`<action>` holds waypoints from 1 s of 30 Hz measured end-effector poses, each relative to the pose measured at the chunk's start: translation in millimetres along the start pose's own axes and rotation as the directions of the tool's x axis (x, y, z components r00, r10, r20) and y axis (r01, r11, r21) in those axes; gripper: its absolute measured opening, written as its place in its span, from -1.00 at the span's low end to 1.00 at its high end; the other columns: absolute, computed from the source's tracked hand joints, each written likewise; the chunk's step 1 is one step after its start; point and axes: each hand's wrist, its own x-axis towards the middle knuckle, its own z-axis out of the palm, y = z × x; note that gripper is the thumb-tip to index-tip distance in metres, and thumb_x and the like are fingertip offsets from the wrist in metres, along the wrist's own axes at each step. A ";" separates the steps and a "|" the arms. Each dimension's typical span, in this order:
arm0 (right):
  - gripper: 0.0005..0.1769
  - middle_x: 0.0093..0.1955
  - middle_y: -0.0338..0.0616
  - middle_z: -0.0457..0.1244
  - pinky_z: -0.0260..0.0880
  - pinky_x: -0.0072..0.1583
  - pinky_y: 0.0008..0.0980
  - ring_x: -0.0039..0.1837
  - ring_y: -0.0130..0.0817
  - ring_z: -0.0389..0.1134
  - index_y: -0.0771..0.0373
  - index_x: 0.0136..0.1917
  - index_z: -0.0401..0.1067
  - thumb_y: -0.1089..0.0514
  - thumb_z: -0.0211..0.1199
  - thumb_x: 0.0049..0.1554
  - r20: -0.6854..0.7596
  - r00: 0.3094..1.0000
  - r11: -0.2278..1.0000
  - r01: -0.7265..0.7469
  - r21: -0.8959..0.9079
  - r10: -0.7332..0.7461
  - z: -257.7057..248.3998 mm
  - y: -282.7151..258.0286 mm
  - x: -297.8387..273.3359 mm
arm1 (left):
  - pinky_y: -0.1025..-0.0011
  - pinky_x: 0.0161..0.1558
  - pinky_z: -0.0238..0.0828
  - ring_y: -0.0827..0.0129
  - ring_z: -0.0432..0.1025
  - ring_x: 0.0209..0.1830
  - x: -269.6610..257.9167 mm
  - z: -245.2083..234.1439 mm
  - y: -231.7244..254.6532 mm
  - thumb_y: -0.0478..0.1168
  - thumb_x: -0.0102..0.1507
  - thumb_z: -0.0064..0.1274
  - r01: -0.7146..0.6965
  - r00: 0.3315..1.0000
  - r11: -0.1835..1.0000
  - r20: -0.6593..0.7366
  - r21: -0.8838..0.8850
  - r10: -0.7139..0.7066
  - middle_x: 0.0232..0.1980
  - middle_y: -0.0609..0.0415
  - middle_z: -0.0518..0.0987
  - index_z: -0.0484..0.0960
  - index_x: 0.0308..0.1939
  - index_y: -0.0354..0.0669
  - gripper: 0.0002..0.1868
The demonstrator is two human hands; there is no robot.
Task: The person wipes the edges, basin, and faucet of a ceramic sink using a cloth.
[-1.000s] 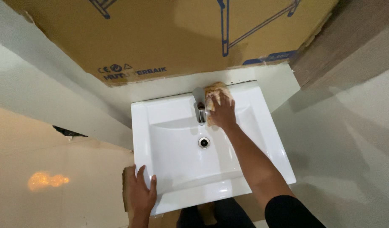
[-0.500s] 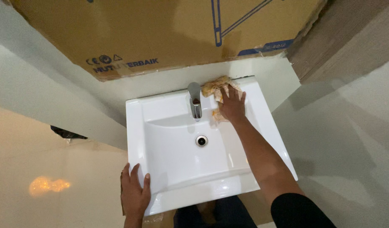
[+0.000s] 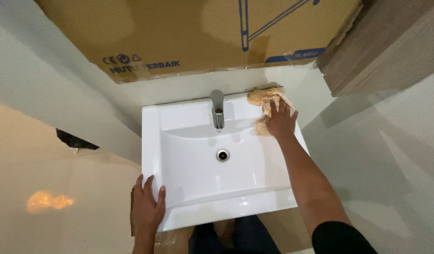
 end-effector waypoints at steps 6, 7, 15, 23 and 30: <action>-0.18 0.75 -0.15 -0.37 -0.01 0.48 0.24 0.71 -0.12 -0.26 -0.14 0.70 -0.19 -0.17 -0.01 0.26 0.046 0.998 0.999 -0.047 0.010 0.046 -12.9 3.5 -22.3 | -0.01 0.34 0.28 -0.08 0.17 0.51 0.0 11.6 -10.7 0.12 0.32 -0.09 -0.076 0.992 0.997 -0.099 0.022 0.078 0.58 -0.18 0.16 0.41 0.40 -0.12 -0.36; -0.18 0.75 -0.15 -0.37 -0.01 0.48 0.24 0.71 -0.12 -0.26 -0.14 0.70 -0.19 -0.17 -0.01 0.26 0.046 0.998 0.999 -0.047 0.008 0.047 -12.5 5.3 -25.3 | 0.00 0.34 0.30 -0.07 0.19 0.50 -0.3 12.1 -12.1 0.12 0.32 -0.10 -0.081 0.991 0.997 -0.110 -0.004 0.080 0.58 -0.17 0.17 0.41 0.39 -0.12 -0.37; -0.10 0.45 0.32 0.10 0.32 0.29 0.08 0.33 0.11 0.25 0.10 0.71 -0.06 -0.42 -0.10 0.32 -0.016 0.992 0.990 -0.124 -0.059 0.124 4.9 36.5 -54.8 | -0.02 0.36 0.25 -0.08 0.19 0.48 1.9 14.6 -16.4 0.10 0.34 -0.09 -0.086 0.992 0.996 -0.094 0.018 0.087 0.56 -0.20 0.18 0.42 0.39 -0.14 -0.38; -0.17 0.32 0.29 0.16 0.37 0.19 0.05 0.24 0.08 0.28 0.10 0.67 0.03 -0.39 -0.14 0.32 -0.094 0.990 0.993 -0.111 -0.045 0.106 15.8 58.8 -87.6 | 0.00 0.34 0.29 -0.04 0.20 0.45 8.1 16.7 -15.9 0.09 0.32 -0.05 -0.077 0.992 0.996 -0.094 0.040 0.080 0.57 -0.20 0.19 0.43 0.38 -0.14 -0.38; -0.18 0.33 0.28 0.16 0.38 0.20 0.03 0.23 0.09 0.28 0.12 0.65 0.09 -0.28 0.00 0.25 -0.119 0.991 0.998 -0.052 0.027 0.054 10.6 74.1 -165.5 | 0.00 0.35 0.27 -0.09 0.19 0.47 8.2 29.0 -28.1 0.09 0.34 -0.04 -0.141 0.977 0.990 -0.155 0.024 0.143 0.55 -0.25 0.19 0.44 0.37 -0.17 -0.39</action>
